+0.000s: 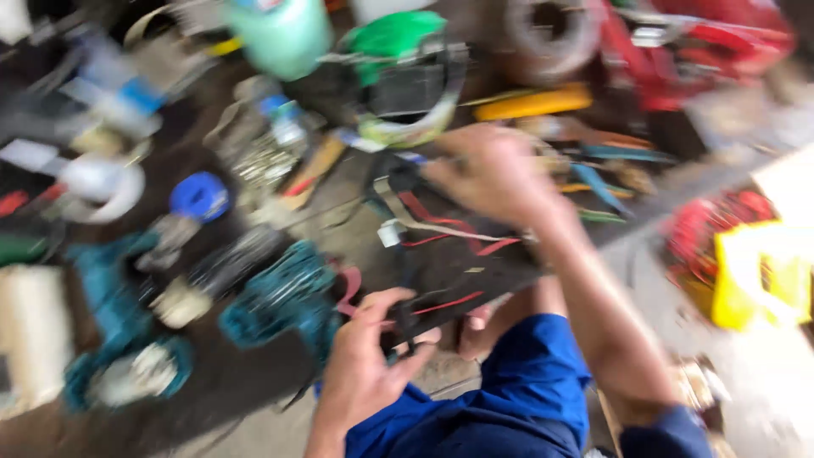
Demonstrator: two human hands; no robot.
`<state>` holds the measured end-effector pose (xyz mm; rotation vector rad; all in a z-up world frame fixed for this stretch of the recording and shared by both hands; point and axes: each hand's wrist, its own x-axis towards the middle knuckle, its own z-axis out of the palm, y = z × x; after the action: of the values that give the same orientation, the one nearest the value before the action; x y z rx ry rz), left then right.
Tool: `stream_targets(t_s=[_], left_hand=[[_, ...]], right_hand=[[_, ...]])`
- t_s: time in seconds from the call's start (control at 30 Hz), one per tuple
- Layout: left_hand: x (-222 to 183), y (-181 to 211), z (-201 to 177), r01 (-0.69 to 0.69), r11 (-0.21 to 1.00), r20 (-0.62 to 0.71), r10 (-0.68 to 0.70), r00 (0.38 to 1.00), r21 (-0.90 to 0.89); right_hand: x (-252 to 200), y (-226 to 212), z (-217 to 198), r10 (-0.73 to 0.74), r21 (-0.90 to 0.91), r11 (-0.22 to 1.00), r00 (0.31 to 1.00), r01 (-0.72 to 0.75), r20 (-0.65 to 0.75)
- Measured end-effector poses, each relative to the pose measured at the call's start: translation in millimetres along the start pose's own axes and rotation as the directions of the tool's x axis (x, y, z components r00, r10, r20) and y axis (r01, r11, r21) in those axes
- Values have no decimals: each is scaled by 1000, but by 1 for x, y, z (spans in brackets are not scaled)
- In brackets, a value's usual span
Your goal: The person is repairing a power tool by stripping electrical wires and connecting them to a trigger switch assembly on a workbench.
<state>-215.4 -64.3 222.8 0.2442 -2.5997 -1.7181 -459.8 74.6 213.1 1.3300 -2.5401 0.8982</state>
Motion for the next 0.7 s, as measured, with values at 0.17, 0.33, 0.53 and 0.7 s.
stream_targets(t_s=[0.17,0.33,0.53,0.7], left_hand=[[1,-17,12,-17,1000,-19,17,1000,16],[-6,-32,18,153,983,-115,-141,983,105],[-5,-34,18,168,984,-106,-162,981,51],[0,12,14,179,984,-105,-176,979,15]], right_hand=[[0,-22,49,-385,-233,909,910,345,-155],[-10,-38,89,-34,23,999,998,33,47],[-42,-18,10,-121,207,964,968,167,-221],[-92,54,-48,-27,-152,988,968,-11,-251]])
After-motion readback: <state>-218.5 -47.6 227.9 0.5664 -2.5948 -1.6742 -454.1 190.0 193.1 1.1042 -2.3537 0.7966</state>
